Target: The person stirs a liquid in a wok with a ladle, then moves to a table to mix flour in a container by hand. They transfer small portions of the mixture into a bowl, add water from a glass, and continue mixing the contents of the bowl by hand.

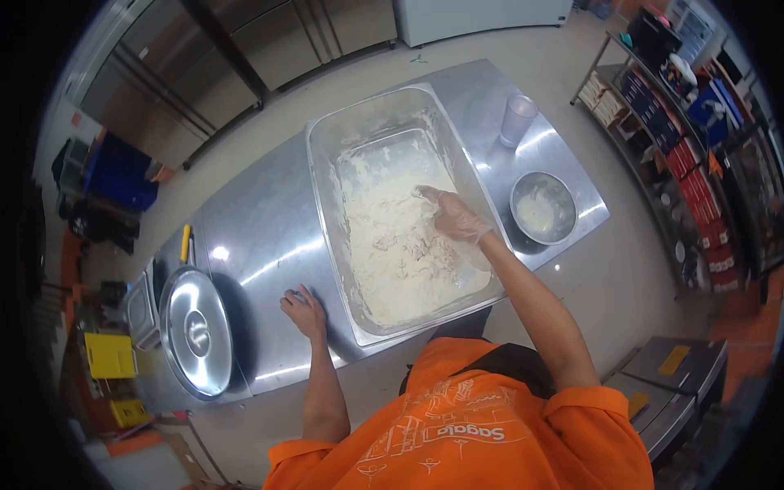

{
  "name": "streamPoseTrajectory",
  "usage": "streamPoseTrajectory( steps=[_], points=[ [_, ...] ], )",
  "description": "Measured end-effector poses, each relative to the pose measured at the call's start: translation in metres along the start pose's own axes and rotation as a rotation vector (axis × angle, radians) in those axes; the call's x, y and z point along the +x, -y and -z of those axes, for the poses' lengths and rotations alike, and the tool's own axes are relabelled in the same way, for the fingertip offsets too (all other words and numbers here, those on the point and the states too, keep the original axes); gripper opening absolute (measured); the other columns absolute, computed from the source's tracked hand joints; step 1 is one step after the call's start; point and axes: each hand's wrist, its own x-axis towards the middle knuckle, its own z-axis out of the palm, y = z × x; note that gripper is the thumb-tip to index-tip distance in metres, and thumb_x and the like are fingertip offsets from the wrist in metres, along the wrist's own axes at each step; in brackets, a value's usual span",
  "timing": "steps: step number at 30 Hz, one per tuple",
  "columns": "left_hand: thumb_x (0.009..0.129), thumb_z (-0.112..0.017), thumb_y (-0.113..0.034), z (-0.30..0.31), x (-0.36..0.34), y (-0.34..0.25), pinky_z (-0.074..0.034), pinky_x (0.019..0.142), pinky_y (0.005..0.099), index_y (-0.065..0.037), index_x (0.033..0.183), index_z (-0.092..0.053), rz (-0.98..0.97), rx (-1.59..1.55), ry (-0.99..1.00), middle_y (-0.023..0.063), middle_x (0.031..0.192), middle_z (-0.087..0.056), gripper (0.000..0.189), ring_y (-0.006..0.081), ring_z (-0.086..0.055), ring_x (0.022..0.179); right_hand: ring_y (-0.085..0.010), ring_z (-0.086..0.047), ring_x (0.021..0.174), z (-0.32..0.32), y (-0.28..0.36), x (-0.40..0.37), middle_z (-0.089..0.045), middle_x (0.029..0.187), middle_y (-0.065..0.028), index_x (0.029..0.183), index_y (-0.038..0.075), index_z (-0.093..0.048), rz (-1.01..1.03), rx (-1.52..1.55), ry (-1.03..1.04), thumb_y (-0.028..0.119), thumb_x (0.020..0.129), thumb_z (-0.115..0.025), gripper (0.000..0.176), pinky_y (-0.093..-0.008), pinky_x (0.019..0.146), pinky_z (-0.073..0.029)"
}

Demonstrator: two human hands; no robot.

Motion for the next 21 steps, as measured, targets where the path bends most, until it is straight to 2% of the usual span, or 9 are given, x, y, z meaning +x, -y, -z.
streamPoseTrajectory(
  steps=[5, 8, 9, 11, 13, 14, 15, 17, 21],
  points=[
    [0.098, -0.047, -0.030, -0.006, -0.002, 0.001, -0.040, 0.084, 0.0469, 0.007, 0.102, -0.051, 0.017, 0.025, 0.044, 0.0228, 0.099, -0.047, 0.038, 0.0386, -0.046, 0.098, -0.0360, -0.052, 0.122, 0.014, -0.008, 0.014, -0.054, 0.128, -0.0284, 0.135, 0.001, -0.045, -0.216, -0.288, 0.098, 0.038, 0.086, -0.062, 0.064, -0.0363, 0.101, -0.043],
    [0.099, -0.046, -0.031, -0.008, -0.002, 0.002, -0.040, 0.085, 0.0468, 0.007, 0.102, -0.051, -0.011, 0.027, 0.018, 0.0231, 0.099, -0.047, 0.038, 0.0386, -0.046, 0.098, -0.0407, -0.057, 0.113, -0.026, -0.038, 0.024, -0.058, 0.117, -0.0316, 0.129, 0.002, -0.050, -0.164, -0.563, 0.155, 0.051, 0.088, -0.053, 0.065, -0.0420, 0.098, -0.045],
    [0.099, -0.046, -0.031, -0.008, -0.002, 0.003, -0.040, 0.085, 0.0468, 0.007, 0.103, -0.051, 0.006, 0.024, 0.033, 0.0231, 0.100, -0.047, 0.038, 0.0387, -0.046, 0.098, -0.0419, -0.059, 0.105, -0.057, -0.063, 0.020, -0.060, 0.108, -0.0314, 0.125, 0.001, -0.052, 0.121, -0.804, -0.223, 0.055, 0.088, -0.049, 0.065, -0.0450, 0.096, -0.045],
    [0.099, -0.046, -0.031, -0.012, 0.003, 0.001, -0.040, 0.085, 0.0469, 0.007, 0.103, -0.051, 0.024, 0.022, 0.052, 0.0231, 0.100, -0.048, 0.038, 0.0387, -0.046, 0.098, -0.0431, -0.062, 0.098, -0.085, -0.072, 0.010, -0.062, 0.098, -0.0311, 0.120, 0.001, -0.054, 0.414, -1.021, -0.606, 0.059, 0.088, -0.045, 0.067, -0.0480, 0.094, -0.046],
    [0.099, -0.046, -0.031, -0.011, 0.000, 0.004, -0.040, 0.085, 0.0470, 0.007, 0.104, -0.051, 0.022, 0.005, 0.030, 0.0230, 0.101, -0.048, 0.039, 0.0387, -0.046, 0.098, -0.0423, -0.062, 0.098, -0.090, -0.050, -0.008, -0.062, 0.099, -0.0298, 0.122, -0.001, -0.053, 0.308, -0.992, 0.210, 0.061, 0.087, -0.044, 0.071, -0.0499, 0.095, -0.044],
    [0.099, -0.046, -0.031, -0.009, -0.001, 0.003, -0.040, 0.085, 0.0470, 0.007, 0.104, -0.051, 0.034, 0.016, 0.045, 0.0230, 0.101, -0.048, 0.039, 0.0387, -0.046, 0.098, -0.0402, -0.058, 0.108, -0.075, -0.030, 0.001, -0.057, 0.114, -0.0323, 0.122, -0.003, -0.052, 0.091, -0.695, 0.581, 0.061, 0.086, -0.046, 0.074, -0.0476, 0.096, -0.045],
    [0.099, -0.046, -0.031, -0.007, -0.001, 0.001, -0.040, 0.085, 0.0468, 0.007, 0.105, -0.051, 0.032, 0.017, 0.053, 0.0230, 0.101, -0.048, 0.039, 0.0387, -0.047, 0.099, -0.0402, -0.058, 0.108, -0.059, -0.023, 0.003, -0.057, 0.114, -0.0323, 0.122, -0.003, -0.052, 0.088, -0.692, 0.602, 0.061, 0.086, -0.046, 0.074, -0.0476, 0.096, -0.045],
    [0.099, -0.046, -0.031, -0.007, 0.000, 0.001, -0.040, 0.086, 0.0467, 0.007, 0.105, -0.051, 0.046, 0.026, 0.060, 0.0230, 0.102, -0.048, 0.039, 0.0387, -0.047, 0.099, -0.0391, -0.055, 0.115, -0.032, -0.022, 0.002, -0.052, 0.122, -0.0350, 0.130, -0.005, -0.044, -0.302, -0.366, 0.290, 0.063, 0.084, -0.049, 0.083, -0.0458, 0.097, -0.044],
    [0.098, -0.046, -0.031, -0.008, 0.004, -0.003, -0.041, 0.085, 0.0460, 0.007, 0.105, -0.051, 0.054, 0.027, 0.045, 0.0224, 0.103, -0.048, 0.038, 0.0386, -0.047, 0.100, -0.0379, -0.056, 0.114, -0.047, -0.022, -0.008, -0.053, 0.119, -0.0360, 0.137, -0.006, -0.034, -0.578, -0.570, 0.423, 0.065, 0.082, -0.051, 0.092, -0.0449, 0.098, -0.043]
  ],
)
